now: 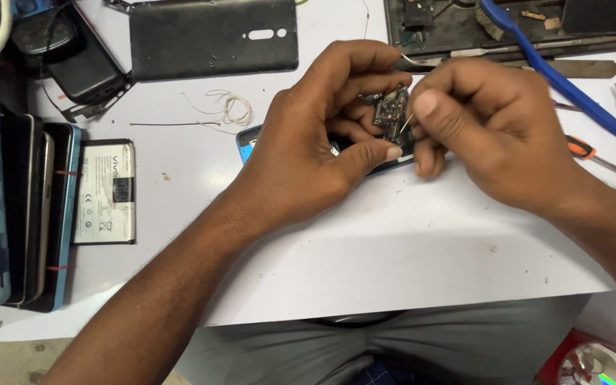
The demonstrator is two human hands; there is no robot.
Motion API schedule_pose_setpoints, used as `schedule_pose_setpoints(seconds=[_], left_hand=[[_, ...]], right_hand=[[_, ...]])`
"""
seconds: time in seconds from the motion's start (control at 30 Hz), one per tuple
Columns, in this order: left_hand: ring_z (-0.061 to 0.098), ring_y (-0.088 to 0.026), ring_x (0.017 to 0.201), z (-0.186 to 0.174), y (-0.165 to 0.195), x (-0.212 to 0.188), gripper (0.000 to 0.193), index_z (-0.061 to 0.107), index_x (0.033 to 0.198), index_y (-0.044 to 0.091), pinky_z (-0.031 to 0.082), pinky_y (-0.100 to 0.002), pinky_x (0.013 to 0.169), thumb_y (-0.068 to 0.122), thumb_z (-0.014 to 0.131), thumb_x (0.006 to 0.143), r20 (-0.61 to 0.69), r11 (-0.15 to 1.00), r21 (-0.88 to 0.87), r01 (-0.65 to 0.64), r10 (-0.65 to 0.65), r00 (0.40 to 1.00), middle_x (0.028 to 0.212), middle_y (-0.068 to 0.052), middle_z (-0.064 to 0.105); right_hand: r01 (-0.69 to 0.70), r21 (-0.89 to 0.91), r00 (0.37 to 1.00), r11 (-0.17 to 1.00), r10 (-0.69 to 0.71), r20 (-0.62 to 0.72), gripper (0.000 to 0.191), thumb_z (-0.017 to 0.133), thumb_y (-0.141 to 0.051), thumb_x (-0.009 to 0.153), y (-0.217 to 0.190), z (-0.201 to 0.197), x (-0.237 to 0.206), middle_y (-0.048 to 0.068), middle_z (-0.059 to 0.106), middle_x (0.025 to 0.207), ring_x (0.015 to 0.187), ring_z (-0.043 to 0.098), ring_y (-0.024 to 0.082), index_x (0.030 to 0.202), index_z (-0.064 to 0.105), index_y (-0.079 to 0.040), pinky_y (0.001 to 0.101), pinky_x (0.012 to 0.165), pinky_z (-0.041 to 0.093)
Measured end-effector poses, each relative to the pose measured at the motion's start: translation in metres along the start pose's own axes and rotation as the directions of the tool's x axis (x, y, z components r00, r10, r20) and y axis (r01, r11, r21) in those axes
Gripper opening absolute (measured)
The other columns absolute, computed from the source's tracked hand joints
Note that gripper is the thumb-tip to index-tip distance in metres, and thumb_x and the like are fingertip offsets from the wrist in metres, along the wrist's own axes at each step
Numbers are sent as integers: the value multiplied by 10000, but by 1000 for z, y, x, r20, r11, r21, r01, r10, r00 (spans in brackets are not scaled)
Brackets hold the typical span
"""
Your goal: The person works at a repair bench on a disassembled smartphone, lifting the motherboard out of the phone body and manipulating small components on it by hand and with tweezers. They then hold the board and scrub it with a blue brush, cleaning its surface.
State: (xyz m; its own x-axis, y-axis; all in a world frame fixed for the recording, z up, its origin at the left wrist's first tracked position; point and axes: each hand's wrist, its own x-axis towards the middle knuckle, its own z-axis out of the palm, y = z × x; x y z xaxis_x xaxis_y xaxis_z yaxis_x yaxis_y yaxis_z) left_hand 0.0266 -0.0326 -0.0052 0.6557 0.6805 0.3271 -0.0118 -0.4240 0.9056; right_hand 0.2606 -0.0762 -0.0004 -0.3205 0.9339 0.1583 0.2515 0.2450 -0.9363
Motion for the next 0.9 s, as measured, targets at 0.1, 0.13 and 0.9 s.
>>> schedule_pose_setpoints(seconds=[0.1, 0.13, 0.9], left_hand=[[670, -127, 1162, 0, -2, 0, 647, 424, 1458, 75, 631, -275, 954, 10, 816, 947, -3, 1000, -9, 27, -27, 1000, 1422, -153, 645], [695, -111, 1095, 0, -2, 0, 655, 430, 1475, 82, 624, -276, 951, 25, 828, 958, -3, 999, -13, 47, -47, 999, 1436, -143, 658], [698, -90, 1063, 1, -1, 0, 632, 444, 1458, 82, 622, -267, 934, 18, 818, 953, 15, 998, -12, 57, -57, 998, 1391, -146, 665]], right_hand=[[73, -119, 995, 990, -80, -56, 207, 530, -156, 1138, -1, -1, -2, 65, 652, 860, 698, 692, 92, 1043, 610, 10, 202, 582, 569], [90, -129, 994, 988, -97, -54, 198, 534, -150, 1137, -1, -1, -2, 64, 651, 859, 700, 689, 91, 1050, 611, 10, 201, 588, 568], [-74, -22, 997, 997, 75, 13, 235, 557, -212, 1090, 1, 1, 0, 38, 649, 702, 595, 641, 80, 975, 631, -21, 223, 527, 544]])
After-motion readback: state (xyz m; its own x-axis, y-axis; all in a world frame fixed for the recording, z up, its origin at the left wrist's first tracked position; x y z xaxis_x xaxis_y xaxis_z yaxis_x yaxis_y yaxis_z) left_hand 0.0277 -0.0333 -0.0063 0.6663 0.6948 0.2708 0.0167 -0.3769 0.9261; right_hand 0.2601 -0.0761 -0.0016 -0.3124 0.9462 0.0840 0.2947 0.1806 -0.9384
